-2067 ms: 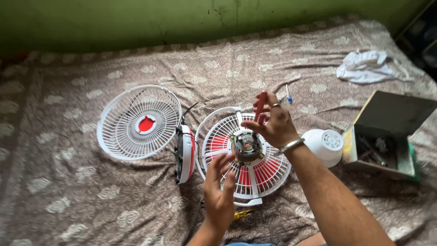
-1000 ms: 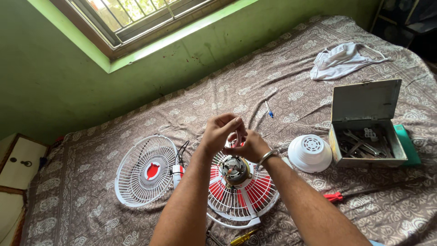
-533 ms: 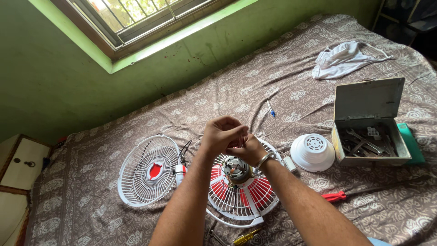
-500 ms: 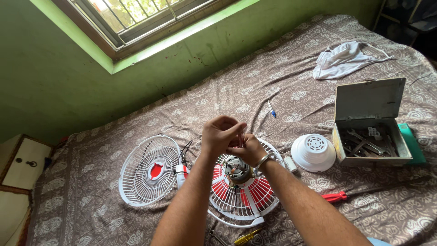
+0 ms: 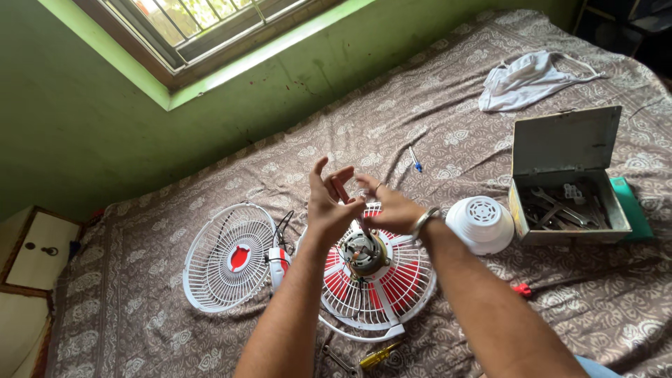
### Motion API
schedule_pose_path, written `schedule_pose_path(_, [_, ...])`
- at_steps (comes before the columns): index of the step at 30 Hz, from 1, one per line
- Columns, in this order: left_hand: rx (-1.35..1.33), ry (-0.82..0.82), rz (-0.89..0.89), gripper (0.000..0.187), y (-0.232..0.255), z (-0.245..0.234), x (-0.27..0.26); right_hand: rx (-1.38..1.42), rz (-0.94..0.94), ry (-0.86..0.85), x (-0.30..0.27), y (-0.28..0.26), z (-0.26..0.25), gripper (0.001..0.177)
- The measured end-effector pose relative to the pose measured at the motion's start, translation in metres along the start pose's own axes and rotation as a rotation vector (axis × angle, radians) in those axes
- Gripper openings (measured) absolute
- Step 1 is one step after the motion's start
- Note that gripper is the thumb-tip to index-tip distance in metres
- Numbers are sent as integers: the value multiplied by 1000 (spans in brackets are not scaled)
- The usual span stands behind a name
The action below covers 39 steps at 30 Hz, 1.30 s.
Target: The person is repairing a disassembled electric fan on a bed. They use pliers and a screwdriver to strip and connect wires to the fan motor, then reassemble the fan cage and base.
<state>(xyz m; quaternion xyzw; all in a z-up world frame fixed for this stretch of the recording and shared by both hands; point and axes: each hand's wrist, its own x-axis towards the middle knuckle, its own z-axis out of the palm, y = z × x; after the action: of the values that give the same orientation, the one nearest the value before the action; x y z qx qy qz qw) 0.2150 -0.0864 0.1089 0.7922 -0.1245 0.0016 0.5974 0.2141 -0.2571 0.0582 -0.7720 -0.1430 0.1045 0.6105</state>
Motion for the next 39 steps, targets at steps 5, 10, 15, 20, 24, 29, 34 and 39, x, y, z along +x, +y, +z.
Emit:
schedule_pose_path(5, [-386,-309,9,121,-22,-4,20,-73,-358,84,-23,-36,-24,95])
schedule_pose_path(10, [-445,-275,-60,131,-40,2,19,-270,-396,82,-27,-56,-15,94])
schedule_pose_path(15, [-336,-243,105,123,-40,13,9,-305,-419,123,-25,-53,-15,74])
schedule_pose_path(20, [-215,-175,79,109,-34,21,5,-348,-477,168,-21,-47,-17,71])
schedule_pose_path(24, [-157,-137,248,98,-36,26,1,-343,-448,194,-20,-45,-13,72])
schedule_pose_path(29, [-51,-97,132,84,-45,27,0,-383,-508,355,-20,-48,-2,73])
schedule_pose_path(34, [-213,115,-26,65,-61,48,-7,-482,-370,564,-19,-58,22,72])
schedule_pose_path(39, [-369,6,-41,51,-70,41,6,-710,-326,686,-23,-63,30,76])
